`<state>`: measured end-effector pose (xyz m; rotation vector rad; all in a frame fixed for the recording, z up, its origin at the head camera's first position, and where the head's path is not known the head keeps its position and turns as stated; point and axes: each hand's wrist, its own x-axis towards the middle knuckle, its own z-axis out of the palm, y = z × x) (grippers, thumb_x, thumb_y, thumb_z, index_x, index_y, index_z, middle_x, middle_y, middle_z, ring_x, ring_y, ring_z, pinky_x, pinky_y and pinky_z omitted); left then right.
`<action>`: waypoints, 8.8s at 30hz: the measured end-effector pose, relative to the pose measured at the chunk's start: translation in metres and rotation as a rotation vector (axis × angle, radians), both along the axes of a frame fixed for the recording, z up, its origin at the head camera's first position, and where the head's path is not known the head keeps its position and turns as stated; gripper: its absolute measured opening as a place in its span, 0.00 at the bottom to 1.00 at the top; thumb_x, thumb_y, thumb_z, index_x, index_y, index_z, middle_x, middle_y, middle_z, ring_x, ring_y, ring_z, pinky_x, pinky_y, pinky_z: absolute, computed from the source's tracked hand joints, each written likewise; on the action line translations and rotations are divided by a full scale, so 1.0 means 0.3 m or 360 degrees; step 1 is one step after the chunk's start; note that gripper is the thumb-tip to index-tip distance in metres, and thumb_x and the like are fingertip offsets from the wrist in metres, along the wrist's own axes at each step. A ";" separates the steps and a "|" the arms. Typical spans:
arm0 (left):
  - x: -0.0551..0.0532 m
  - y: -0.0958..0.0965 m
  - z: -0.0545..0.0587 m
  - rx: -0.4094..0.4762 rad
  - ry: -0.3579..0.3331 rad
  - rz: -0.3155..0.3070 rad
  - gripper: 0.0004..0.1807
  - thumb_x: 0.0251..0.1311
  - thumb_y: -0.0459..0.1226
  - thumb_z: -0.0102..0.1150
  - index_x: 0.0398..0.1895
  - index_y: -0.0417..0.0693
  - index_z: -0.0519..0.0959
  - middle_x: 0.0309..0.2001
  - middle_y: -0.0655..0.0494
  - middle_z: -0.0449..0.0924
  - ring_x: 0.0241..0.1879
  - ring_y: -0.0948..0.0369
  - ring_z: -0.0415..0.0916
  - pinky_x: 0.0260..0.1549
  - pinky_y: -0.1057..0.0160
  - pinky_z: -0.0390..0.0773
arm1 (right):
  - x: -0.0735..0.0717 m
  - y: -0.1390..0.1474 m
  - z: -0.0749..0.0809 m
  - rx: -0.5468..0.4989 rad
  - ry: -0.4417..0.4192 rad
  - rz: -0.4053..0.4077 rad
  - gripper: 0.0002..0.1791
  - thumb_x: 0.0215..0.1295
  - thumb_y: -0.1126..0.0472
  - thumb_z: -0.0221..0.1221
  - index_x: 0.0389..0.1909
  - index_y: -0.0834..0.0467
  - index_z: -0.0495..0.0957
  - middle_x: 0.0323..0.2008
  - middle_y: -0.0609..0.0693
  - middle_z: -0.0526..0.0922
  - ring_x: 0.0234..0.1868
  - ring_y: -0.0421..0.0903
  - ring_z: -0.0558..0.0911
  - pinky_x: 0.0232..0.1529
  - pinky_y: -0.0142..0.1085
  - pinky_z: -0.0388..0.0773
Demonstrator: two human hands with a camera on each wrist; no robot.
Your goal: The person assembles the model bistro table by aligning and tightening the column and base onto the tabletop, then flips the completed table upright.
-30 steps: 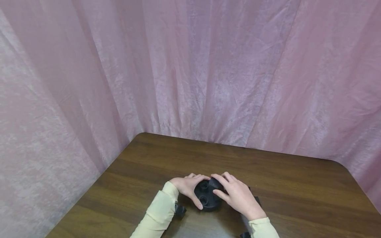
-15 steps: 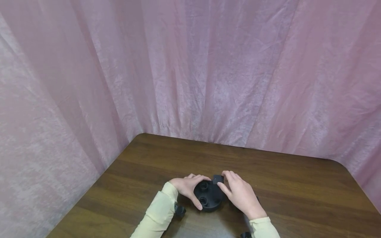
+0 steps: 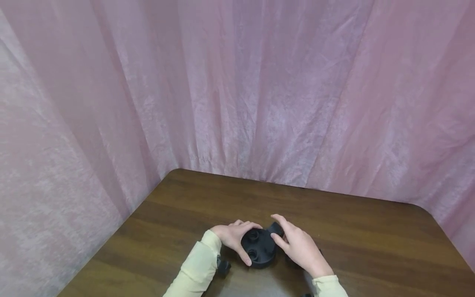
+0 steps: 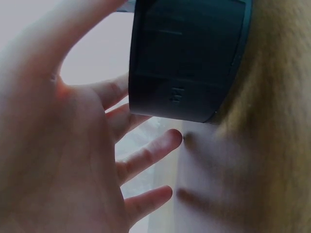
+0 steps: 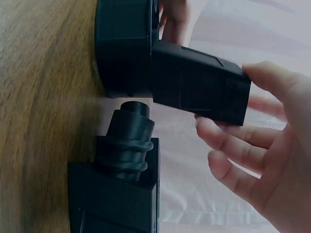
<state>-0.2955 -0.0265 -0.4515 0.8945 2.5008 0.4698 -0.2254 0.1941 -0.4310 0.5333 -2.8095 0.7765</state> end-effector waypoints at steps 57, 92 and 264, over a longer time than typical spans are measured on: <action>-0.009 0.004 -0.007 0.0052 0.0117 0.0017 0.52 0.28 0.62 0.68 0.63 0.65 0.56 0.60 0.67 0.62 0.53 0.62 0.58 0.51 0.59 0.65 | 0.017 0.132 0.059 0.0081 -0.0381 0.0092 0.41 0.53 0.38 0.56 0.65 0.49 0.55 0.52 0.53 0.74 0.53 0.52 0.74 0.44 0.47 0.72; -0.018 0.001 -0.005 0.0278 0.0081 0.0124 0.57 0.35 0.58 0.68 0.68 0.60 0.45 0.58 0.56 0.65 0.54 0.58 0.60 0.54 0.51 0.59 | 0.010 0.304 0.041 0.0102 -0.0753 0.0427 0.27 0.51 0.54 0.63 0.50 0.54 0.62 0.41 0.54 0.73 0.28 0.38 0.70 0.28 0.31 0.65; -0.018 0.002 -0.023 0.0187 -0.0033 0.0040 0.44 0.40 0.56 0.66 0.63 0.72 0.54 0.63 0.65 0.62 0.63 0.57 0.56 0.58 0.39 0.50 | 0.027 0.044 0.042 0.0192 0.0109 0.0030 0.17 0.54 0.41 0.57 0.41 0.44 0.74 0.25 0.30 0.68 0.25 0.27 0.66 0.27 0.27 0.66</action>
